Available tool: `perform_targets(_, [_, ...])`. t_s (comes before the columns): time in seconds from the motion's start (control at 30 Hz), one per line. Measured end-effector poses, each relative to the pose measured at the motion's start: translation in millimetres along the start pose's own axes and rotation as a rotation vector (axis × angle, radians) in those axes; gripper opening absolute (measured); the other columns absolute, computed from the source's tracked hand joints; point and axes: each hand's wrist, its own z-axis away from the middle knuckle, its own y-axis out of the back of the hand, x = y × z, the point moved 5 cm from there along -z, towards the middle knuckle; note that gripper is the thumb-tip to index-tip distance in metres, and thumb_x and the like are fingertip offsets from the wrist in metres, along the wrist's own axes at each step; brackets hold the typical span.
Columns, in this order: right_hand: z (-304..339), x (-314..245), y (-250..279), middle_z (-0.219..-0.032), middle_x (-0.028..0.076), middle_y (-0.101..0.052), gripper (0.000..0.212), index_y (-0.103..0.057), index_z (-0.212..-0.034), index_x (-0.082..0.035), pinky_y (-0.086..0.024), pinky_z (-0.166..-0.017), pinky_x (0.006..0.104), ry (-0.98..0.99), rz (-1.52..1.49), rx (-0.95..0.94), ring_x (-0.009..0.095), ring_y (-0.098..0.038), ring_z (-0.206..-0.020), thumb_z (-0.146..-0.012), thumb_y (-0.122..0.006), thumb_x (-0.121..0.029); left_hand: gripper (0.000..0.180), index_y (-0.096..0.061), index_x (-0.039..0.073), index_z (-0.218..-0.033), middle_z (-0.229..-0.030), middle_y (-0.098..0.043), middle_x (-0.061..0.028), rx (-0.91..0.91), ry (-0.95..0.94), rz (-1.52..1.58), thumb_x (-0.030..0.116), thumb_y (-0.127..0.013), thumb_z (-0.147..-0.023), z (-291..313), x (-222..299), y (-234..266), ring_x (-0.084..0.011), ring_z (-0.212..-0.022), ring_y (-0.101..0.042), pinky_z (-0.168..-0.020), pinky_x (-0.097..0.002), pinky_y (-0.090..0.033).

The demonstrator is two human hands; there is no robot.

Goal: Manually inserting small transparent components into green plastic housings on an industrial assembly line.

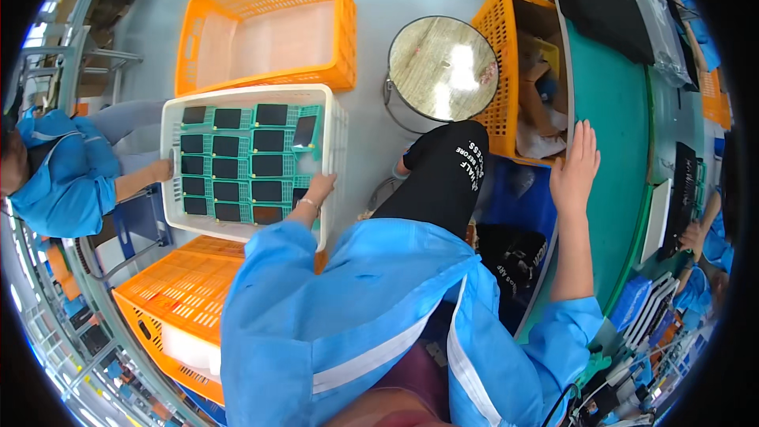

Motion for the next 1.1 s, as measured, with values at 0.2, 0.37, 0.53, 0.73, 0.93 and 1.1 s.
perform_targets(0.2, [-24.7, 21.9, -47.0, -0.141, 0.012, -0.029, 0.068, -0.026, -0.136, -0.005, -0.024, -0.103, 0.0492, -0.004, 0.062, 0.008, 0.029, -0.027, -0.131, -0.075, -0.055, -0.004, 0.043, -0.057, -0.003, -0.095, -0.076, -0.062, -0.0114, -0.098, 0.101, -0.127, 0.036, -0.059, -0.078, 97.5, 50.6, 20.2, -0.0202, -0.069, -0.060, -0.066, -0.0331, -0.047])
perform_targets(0.37, [-31.7, 40.6, -104.9, -0.140, 0.012, -0.030, 0.069, -0.026, -0.136, -0.005, -0.025, -0.102, 0.0492, -0.005, 0.096, -0.026, 0.028, -0.027, -0.130, -0.075, -0.059, -0.008, 0.030, -0.060, 0.005, -0.089, -0.069, -0.061, -0.0036, -0.138, 0.100, -0.123, 0.033, -0.058, -0.080, 123.0, 83.4, 15.3, -0.0147, -0.068, -0.057, -0.066, -0.0297, -0.043])
perform_targets(0.53, [-12.7, 54.1, -160.0, -0.140, 0.012, -0.029, 0.068, -0.026, -0.136, -0.004, -0.025, -0.102, 0.0493, 0.008, 0.142, -0.041, 0.028, -0.027, -0.130, -0.076, -0.058, -0.009, 0.019, -0.056, 0.006, -0.080, -0.063, -0.054, 0.0001, -0.068, -0.062, 0.172, 0.024, -0.062, -0.079, 123.9, 137.5, 17.0, -0.0090, -0.059, -0.050, -0.059, -0.0223, -0.039])
perform_targets(0.73, [39.9, 49.7, -217.1, -0.141, 0.012, -0.029, 0.066, -0.027, -0.136, -0.004, -0.024, -0.103, 0.0495, 0.000, 0.168, -0.053, 0.028, -0.026, -0.131, -0.078, -0.058, -0.011, 0.015, -0.052, 0.002, -0.082, -0.062, -0.049, -0.0016, -0.079, -0.180, 0.398, 0.010, -0.057, -0.071, 129.1, 154.3, 18.2, -0.0128, -0.056, -0.051, -0.055, -0.0235, -0.039])
perform_targets(0.93, [84.3, 51.9, -205.2, -0.140, 0.012, -0.030, 0.066, -0.029, -0.135, -0.004, -0.024, -0.103, 0.0496, 0.033, 0.130, 0.020, 0.027, -0.027, -0.130, -0.076, -0.059, -0.010, 0.011, -0.052, 0.002, -0.076, -0.063, -0.049, -0.0018, -0.092, -0.310, 0.370, 0.013, -0.056, -0.073, 142.5, 159.3, 4.0, -0.0118, -0.055, -0.049, -0.057, -0.0229, -0.039])
perform_targets(1.1, [145.5, 42.8, -162.0, -0.139, 0.012, -0.032, 0.064, -0.031, -0.133, -0.003, -0.024, -0.103, 0.0496, 0.053, 0.109, 0.044, 0.028, -0.028, -0.129, -0.076, -0.059, -0.009, 0.011, -0.052, 0.004, -0.076, -0.064, -0.046, 0.0021, -0.106, -0.387, 0.327, 0.015, -0.054, -0.076, 137.9, 135.6, -3.5, -0.0084, -0.058, -0.046, -0.058, -0.0194, -0.037])
